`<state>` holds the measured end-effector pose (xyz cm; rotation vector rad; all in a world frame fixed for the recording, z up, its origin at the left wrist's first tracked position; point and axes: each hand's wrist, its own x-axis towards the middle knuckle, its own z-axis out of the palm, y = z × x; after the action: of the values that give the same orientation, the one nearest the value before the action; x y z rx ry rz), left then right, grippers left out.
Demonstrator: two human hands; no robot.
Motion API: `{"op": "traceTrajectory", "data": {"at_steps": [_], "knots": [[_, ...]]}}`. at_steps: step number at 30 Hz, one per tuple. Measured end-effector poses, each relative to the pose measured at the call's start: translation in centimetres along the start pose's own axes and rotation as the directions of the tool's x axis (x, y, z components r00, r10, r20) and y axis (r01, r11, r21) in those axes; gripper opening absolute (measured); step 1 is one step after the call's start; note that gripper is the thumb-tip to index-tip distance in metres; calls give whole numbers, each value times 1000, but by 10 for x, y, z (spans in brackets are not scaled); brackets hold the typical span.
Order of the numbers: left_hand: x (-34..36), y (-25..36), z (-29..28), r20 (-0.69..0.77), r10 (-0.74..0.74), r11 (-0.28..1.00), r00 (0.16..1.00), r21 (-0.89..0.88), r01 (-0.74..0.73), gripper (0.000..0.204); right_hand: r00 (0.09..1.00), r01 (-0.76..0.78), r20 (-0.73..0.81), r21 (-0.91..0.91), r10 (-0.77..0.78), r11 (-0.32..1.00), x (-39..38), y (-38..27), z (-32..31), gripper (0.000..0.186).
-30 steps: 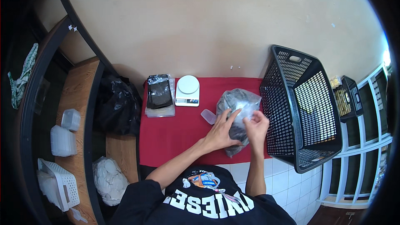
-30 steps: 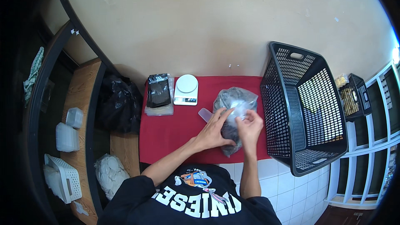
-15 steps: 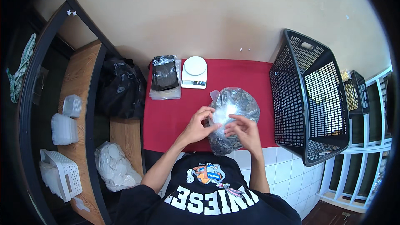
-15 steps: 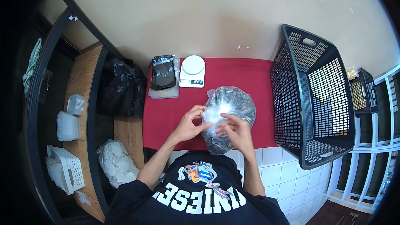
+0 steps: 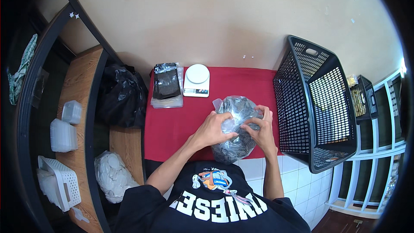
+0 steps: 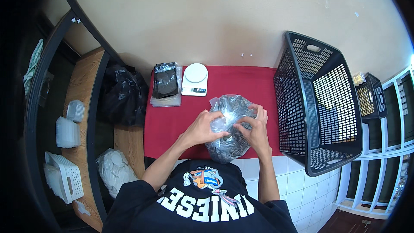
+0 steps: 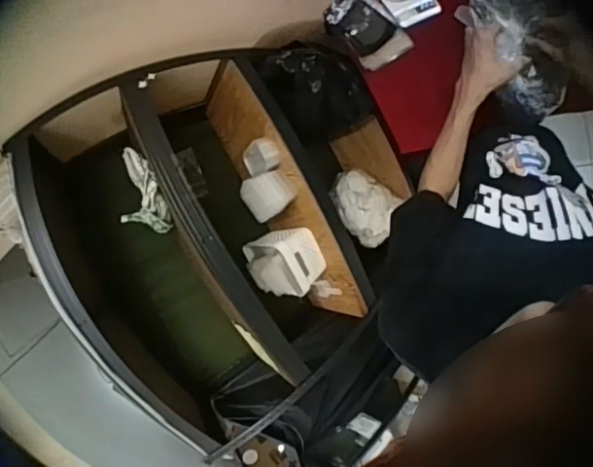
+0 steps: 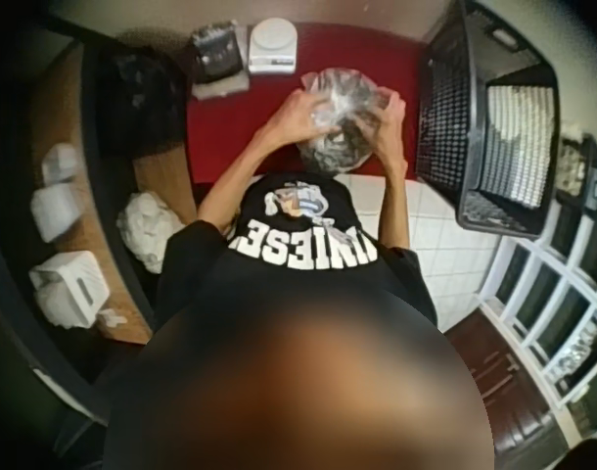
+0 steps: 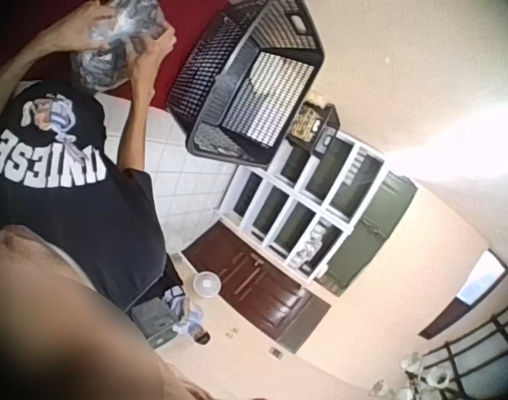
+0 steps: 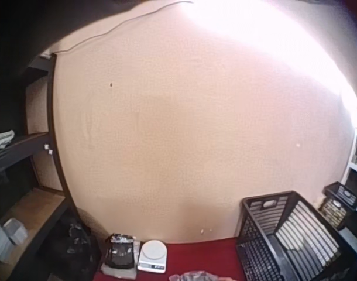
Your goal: The recorder is packaging dried herbs by weighing them and putting them into small plastic bags.
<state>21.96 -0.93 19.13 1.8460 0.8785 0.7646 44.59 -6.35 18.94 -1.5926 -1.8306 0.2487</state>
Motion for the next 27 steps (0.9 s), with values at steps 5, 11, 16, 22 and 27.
{"op": "traceTrajectory", "data": {"at_steps": [5, 11, 16, 22, 27], "knots": [[14, -11, -8, 170, 2, 996, 985, 90, -17, 25, 975, 38, 211, 139, -67, 990, 17, 12, 7, 20], [21, -3, -9, 235, 60, 954, 970, 274, -125, 22, 974, -5, 218, 306, -65, 952, 27, 15, 17, 19], [16, 1, -1, 193, 91, 862, 977, 477, -174, 17, 953, -37, 300, 267, -46, 963, 28, 19, 22, 17], [3, 4, 2, 150, 330, 808, 932, 466, -361, 12, 953, -131, 295, 177, 74, 975, 30, 22, 32, 17], [-9, 6, -13, 26, 340, 919, 940, 202, -338, 13, 977, -143, 180, 138, 117, 980, 27, 29, 39, 16]]}}
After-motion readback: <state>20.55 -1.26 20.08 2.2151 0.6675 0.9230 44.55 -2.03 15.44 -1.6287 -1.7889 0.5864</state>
